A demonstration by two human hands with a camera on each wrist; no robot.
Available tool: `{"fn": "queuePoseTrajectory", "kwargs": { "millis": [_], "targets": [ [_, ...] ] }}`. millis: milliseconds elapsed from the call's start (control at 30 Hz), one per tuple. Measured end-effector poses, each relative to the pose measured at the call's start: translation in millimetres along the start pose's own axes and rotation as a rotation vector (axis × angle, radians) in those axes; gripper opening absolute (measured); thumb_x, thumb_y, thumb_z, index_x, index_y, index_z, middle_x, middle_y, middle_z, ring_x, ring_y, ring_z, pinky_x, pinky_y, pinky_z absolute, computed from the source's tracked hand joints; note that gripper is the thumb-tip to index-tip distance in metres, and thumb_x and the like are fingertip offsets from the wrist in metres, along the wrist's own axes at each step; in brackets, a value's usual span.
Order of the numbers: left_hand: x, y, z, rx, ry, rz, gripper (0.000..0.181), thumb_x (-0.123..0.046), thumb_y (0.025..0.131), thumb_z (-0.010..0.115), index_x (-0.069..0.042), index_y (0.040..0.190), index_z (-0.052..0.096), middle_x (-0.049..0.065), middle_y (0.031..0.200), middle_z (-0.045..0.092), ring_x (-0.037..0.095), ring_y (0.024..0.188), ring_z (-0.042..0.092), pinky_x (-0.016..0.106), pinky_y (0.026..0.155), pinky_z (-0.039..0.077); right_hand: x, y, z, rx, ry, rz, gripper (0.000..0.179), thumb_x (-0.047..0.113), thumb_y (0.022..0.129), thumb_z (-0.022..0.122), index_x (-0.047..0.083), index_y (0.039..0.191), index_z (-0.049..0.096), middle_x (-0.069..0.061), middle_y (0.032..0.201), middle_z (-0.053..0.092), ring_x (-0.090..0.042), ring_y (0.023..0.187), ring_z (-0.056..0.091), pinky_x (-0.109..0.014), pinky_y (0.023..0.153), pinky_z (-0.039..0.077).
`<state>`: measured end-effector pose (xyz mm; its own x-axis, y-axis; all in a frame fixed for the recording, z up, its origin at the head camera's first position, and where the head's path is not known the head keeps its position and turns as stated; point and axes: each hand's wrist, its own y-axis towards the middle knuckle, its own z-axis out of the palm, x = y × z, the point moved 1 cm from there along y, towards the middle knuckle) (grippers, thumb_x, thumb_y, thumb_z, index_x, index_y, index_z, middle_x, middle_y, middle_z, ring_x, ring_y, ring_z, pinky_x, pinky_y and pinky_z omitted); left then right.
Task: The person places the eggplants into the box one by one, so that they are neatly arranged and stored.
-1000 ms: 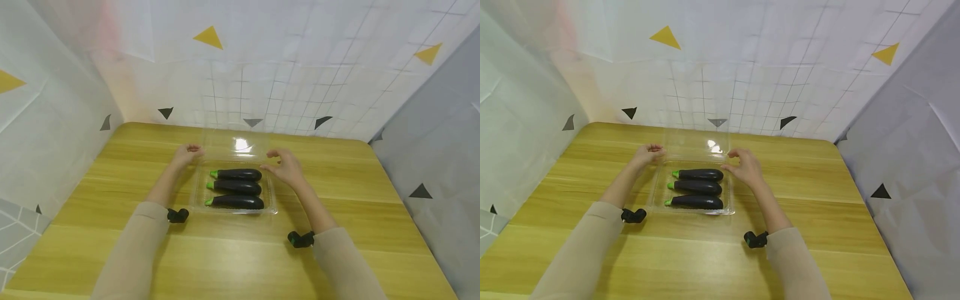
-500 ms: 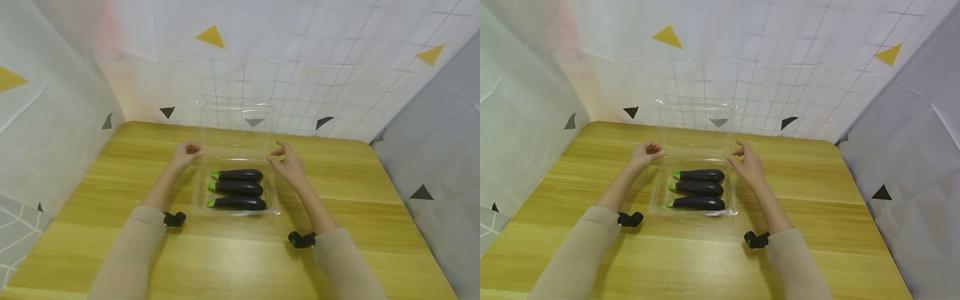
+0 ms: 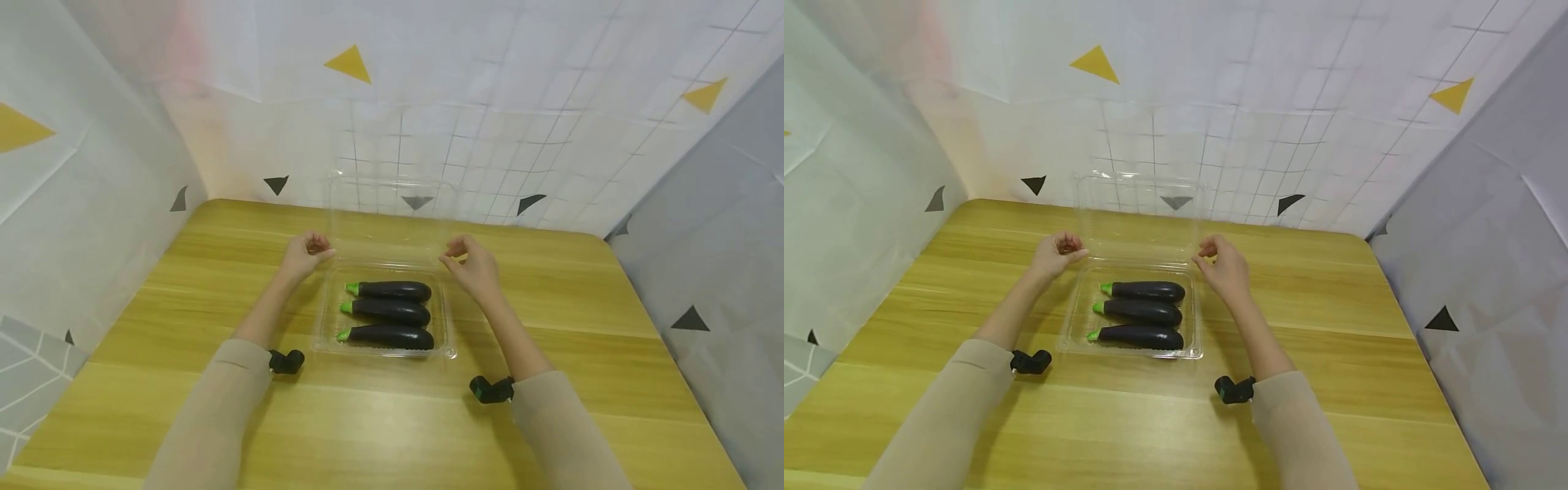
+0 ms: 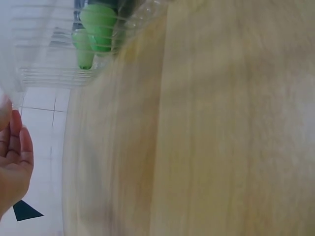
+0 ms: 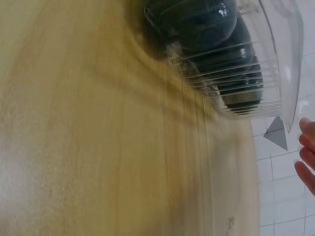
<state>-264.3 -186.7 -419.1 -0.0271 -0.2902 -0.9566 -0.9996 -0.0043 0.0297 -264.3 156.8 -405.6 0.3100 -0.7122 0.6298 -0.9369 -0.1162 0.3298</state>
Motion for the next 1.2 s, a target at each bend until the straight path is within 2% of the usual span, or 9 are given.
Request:
{"fn": "queuePoseTrajectory", "kwargs": {
  "millis": [167,400,500,700,833,1033,1200],
  "targets": [
    [-4.2,1.5,-0.9,0.003,-0.014,0.018,0.019,-0.002,0.089,0.068,0.003,0.101,0.054,0.011,0.101,0.059,0.022,0.097,0.055,0.032,0.089,0.047,-0.5,-0.5,0.5,-0.006,0.031,-0.009,0.025,0.014,0.085,0.075,0.004,0.102,0.060,-0.011,0.089,0.072,-0.027,0.078,0.069,-0.037,0.072,0.058],
    [-23.5,5.2,-3.3,-0.022,-0.048,0.140,0.033,0.006,0.087,0.065,0.011,0.115,0.049,0.025,0.113,0.053,0.024,0.100,0.052,0.031,0.091,0.046,-2.4,-1.6,0.4,-0.017,0.043,-0.016,0.025,0.012,0.084,0.076,0.004,0.101,0.059,-0.010,0.087,0.071,-0.027,0.077,0.069,-0.037,0.071,0.058],
    [-28.8,6.9,-2.9,-0.027,-0.072,0.148,0.032,0.007,0.087,0.065,0.010,0.114,0.048,0.025,0.113,0.052,0.021,0.098,0.051,0.027,0.089,0.047,-2.6,-1.6,0.1,-0.020,0.057,-0.025,0.024,0.011,0.084,0.076,0.004,0.100,0.059,-0.011,0.087,0.071,-0.027,0.078,0.069,-0.037,0.072,0.058],
    [-31.7,6.0,-2.7,-0.036,-0.075,0.146,0.024,0.008,0.087,0.065,0.006,0.106,0.050,0.012,0.100,0.053,0.016,0.091,0.051,0.024,0.083,0.048,-1.1,0.0,-3.7,-0.011,0.065,-0.044,0.030,0.012,0.083,0.076,0.002,0.107,0.060,-0.012,0.090,0.071,-0.026,0.085,0.068,-0.037,0.075,0.057],
    [-31.0,4.4,-3.6,-0.037,-0.069,0.152,0.023,0.007,0.087,0.065,0.006,0.105,0.050,0.015,0.102,0.054,0.016,0.092,0.051,0.024,0.083,0.048,4.1,3.9,-10.1,-0.047,0.085,-0.067,0.037,0.012,0.083,0.077,0.001,0.114,0.060,-0.012,0.091,0.071,-0.027,0.087,0.068,-0.040,0.077,0.057],
    [-32.3,1.8,-4.6,-0.024,-0.054,0.157,0.026,0.007,0.087,0.065,0.009,0.108,0.049,0.020,0.107,0.054,0.019,0.095,0.051,0.028,0.085,0.049,10.6,7.0,-15.3,-0.071,0.086,-0.088,0.025,0.006,0.083,0.075,0.001,0.103,0.060,-0.013,0.086,0.070,-0.026,0.082,0.068,-0.035,0.074,0.058],
    [-41.0,-0.6,-5.8,-0.028,-0.049,0.190,0.028,0.006,0.086,0.066,0.006,0.109,0.049,0.015,0.105,0.052,0.021,0.097,0.051,0.030,0.088,0.047,11.9,6.0,-14.5,-0.084,0.087,-0.103,0.023,0.001,0.082,0.075,0.000,0.098,0.059,-0.014,0.084,0.069,-0.026,0.081,0.068,-0.035,0.073,0.058]
  ]
}}
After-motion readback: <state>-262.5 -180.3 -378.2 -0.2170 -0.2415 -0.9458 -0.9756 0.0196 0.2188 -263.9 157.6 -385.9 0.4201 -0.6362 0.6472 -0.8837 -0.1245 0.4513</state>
